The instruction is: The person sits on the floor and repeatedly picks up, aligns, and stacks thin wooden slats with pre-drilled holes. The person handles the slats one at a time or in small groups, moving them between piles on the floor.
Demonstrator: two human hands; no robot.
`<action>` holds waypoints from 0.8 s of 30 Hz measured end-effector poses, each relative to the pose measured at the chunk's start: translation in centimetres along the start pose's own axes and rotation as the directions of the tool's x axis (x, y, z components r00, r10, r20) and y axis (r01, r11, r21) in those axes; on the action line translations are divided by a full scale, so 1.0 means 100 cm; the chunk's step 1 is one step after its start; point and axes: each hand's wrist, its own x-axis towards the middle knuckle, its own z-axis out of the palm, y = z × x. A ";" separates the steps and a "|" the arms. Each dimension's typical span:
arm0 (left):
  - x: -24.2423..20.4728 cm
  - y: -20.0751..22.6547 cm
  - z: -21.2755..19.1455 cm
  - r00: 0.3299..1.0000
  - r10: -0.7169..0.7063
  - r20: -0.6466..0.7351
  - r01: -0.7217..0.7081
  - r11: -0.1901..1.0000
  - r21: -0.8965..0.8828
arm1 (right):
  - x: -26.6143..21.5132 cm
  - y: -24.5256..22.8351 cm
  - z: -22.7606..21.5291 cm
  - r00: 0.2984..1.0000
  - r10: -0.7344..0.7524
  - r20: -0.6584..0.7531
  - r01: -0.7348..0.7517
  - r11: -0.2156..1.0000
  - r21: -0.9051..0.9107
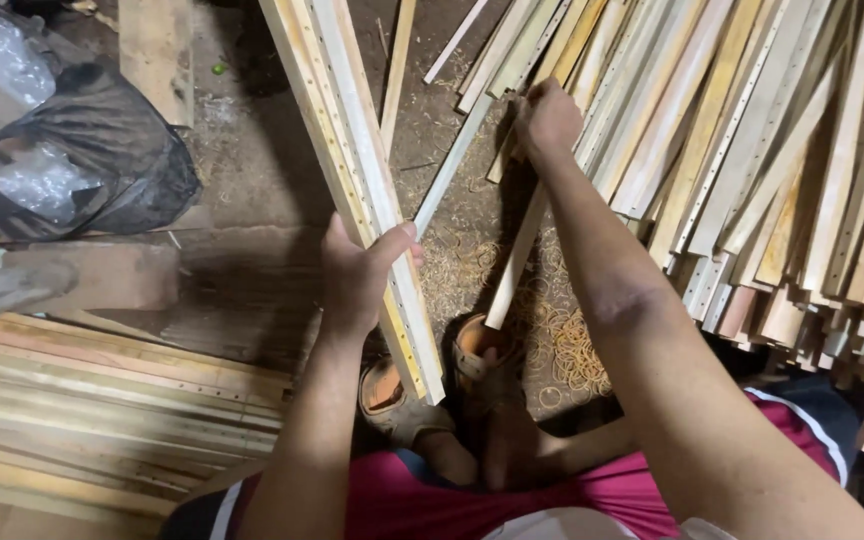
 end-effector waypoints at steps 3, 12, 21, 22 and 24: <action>-0.004 0.006 0.003 1.000 -0.019 0.006 0.018 0.999 0.043 | 0.026 0.015 0.005 0.999 0.043 0.020 -0.040 0.989 -0.141; -0.001 0.005 0.005 0.996 -0.070 -0.048 0.077 0.985 0.155 | 0.086 -0.001 0.022 0.987 0.160 0.001 -0.160 0.987 0.027; -0.002 -0.001 0.001 0.995 -0.094 -0.035 0.098 0.989 0.113 | 0.081 -0.025 -0.006 0.931 0.295 0.215 -0.328 0.934 0.139; -0.003 0.000 0.002 0.995 -0.090 -0.032 0.094 0.989 0.114 | 0.084 -0.021 -0.006 0.927 0.296 0.229 -0.339 0.923 0.183; -0.009 0.003 0.001 0.995 -0.095 -0.023 0.097 0.990 0.099 | 0.066 -0.015 -0.018 0.942 0.214 0.258 -0.290 0.908 0.304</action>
